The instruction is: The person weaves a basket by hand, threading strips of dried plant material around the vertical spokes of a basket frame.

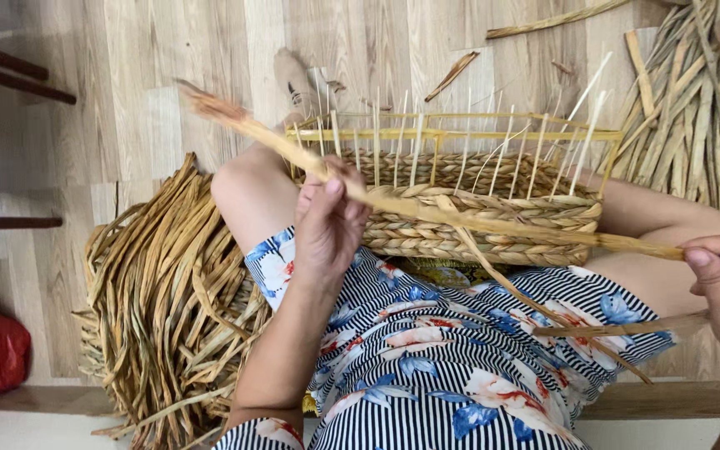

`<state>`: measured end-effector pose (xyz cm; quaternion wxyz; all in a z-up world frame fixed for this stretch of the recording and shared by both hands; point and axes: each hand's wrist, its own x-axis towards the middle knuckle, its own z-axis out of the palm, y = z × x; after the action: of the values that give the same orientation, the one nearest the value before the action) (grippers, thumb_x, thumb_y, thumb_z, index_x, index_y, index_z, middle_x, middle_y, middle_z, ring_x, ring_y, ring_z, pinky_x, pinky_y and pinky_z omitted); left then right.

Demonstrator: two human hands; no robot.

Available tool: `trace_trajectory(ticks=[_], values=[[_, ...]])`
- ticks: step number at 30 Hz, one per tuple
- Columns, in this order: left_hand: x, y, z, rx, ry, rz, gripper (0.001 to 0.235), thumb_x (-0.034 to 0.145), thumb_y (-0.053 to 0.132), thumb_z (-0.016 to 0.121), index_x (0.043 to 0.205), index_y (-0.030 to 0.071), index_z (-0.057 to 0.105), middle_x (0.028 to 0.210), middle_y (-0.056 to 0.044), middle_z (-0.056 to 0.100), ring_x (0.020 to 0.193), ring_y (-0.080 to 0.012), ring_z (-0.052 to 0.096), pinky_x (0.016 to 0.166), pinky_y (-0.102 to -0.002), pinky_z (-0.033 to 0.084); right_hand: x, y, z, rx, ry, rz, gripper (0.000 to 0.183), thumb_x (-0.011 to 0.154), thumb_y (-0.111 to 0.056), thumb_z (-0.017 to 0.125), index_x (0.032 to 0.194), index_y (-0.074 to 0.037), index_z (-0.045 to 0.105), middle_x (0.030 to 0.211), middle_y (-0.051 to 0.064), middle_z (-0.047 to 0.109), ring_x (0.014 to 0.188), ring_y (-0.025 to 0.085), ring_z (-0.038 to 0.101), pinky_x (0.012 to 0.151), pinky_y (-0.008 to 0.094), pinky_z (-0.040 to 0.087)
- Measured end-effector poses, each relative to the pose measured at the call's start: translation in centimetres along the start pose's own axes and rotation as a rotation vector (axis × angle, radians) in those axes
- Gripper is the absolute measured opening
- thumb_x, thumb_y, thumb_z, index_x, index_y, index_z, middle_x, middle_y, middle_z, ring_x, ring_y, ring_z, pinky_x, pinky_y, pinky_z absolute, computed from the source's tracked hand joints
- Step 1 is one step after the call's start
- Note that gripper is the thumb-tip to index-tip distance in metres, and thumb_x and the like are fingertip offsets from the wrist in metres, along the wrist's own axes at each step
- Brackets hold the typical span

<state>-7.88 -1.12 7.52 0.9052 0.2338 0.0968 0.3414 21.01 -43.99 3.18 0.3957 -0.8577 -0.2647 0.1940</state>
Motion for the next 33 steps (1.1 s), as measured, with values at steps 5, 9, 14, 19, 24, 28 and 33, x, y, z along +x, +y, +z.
trace_trajectory(ticks=[5, 9, 14, 19, 24, 28, 33], values=[[-0.3, 1.3, 0.3, 0.089, 0.067, -0.021, 0.016, 0.102, 0.011, 0.067, 0.115, 0.003, 0.065, 0.097, -0.007, 0.068, 0.072, -0.0100, 0.059, 0.064, -0.022, 0.050, 0.3, 6.2, -2.4, -0.110, 0.035, 0.088, 0.021, 0.124, -0.018, 0.058, 0.117, 0.001, 0.063, 0.087, 0.008, 0.065, 0.075, 0.014, 0.058, 0.073, 0.027, 0.051], [0.7, 1.4, -1.8, 0.101, 0.229, 0.079, 0.014, 0.105, 0.007, 0.066, 0.118, 0.003, 0.063, 0.101, -0.006, 0.069, 0.079, -0.0119, 0.062, 0.070, -0.026, 0.053, -1.7, 7.7, -2.8, -0.167, 0.079, 0.150, 0.019, 0.119, -0.018, 0.060, 0.118, 0.000, 0.064, 0.089, 0.009, 0.066, 0.077, 0.016, 0.060, 0.073, 0.030, 0.053], [0.9, -0.4, -3.6, 0.278, 0.267, 0.077, 0.024, 0.103, 0.007, 0.066, 0.126, 0.006, 0.060, 0.095, -0.007, 0.070, 0.076, -0.0125, 0.066, 0.067, -0.026, 0.057, -0.5, -0.5, 1.6, -0.223, 0.093, 0.155, 0.017, 0.112, -0.017, 0.062, 0.118, -0.001, 0.065, 0.093, 0.010, 0.068, 0.080, 0.020, 0.063, 0.073, 0.033, 0.054], [0.7, -3.6, -4.4, 0.655, 0.264, -0.088, 0.023, 0.099, 0.007, 0.065, 0.121, 0.006, 0.061, 0.087, -0.007, 0.070, 0.071, -0.0154, 0.072, 0.062, -0.029, 0.063, -0.3, -4.1, 4.2, -0.224, 0.050, 0.009, 0.019, 0.106, -0.017, 0.065, 0.118, -0.003, 0.066, 0.096, 0.011, 0.070, 0.083, 0.023, 0.066, 0.073, 0.036, 0.055], [-0.6, -8.3, -4.2, 0.732, 0.112, -0.194, 0.014, 0.099, 0.003, 0.066, 0.113, 0.003, 0.065, 0.090, -0.006, 0.071, 0.076, -0.0135, 0.071, 0.068, -0.028, 0.064, 1.4, -11.4, 9.2, -0.240, -0.095, -0.330, 0.023, 0.099, -0.016, 0.067, 0.119, -0.005, 0.067, 0.099, 0.012, 0.071, 0.085, 0.027, 0.069, 0.073, 0.039, 0.057], [-1.3, -12.2, -2.3, 0.739, 0.107, -0.345, 0.008, 0.100, 0.004, 0.066, 0.107, 0.001, 0.063, 0.088, -0.007, 0.072, 0.075, -0.0149, 0.074, 0.065, -0.029, 0.063, 2.6, -15.8, 13.2, -0.353, -0.159, -0.566, 0.027, 0.094, -0.016, 0.069, 0.119, -0.006, 0.068, 0.102, 0.013, 0.073, 0.087, 0.030, 0.071, 0.073, 0.042, 0.058], [-1.9, -10.6, -2.4, 0.757, -0.079, -0.399, 0.024, 0.094, 0.003, 0.071, 0.116, 0.003, 0.062, 0.091, -0.004, 0.070, 0.082, -0.0083, 0.068, 0.073, -0.024, 0.059, 4.2, -17.5, 13.6, -0.368, -0.304, -0.444, 0.028, 0.091, -0.015, 0.069, 0.119, -0.012, 0.070, 0.096, 0.009, 0.074, 0.083, 0.028, 0.072, 0.070, 0.044, 0.058]])
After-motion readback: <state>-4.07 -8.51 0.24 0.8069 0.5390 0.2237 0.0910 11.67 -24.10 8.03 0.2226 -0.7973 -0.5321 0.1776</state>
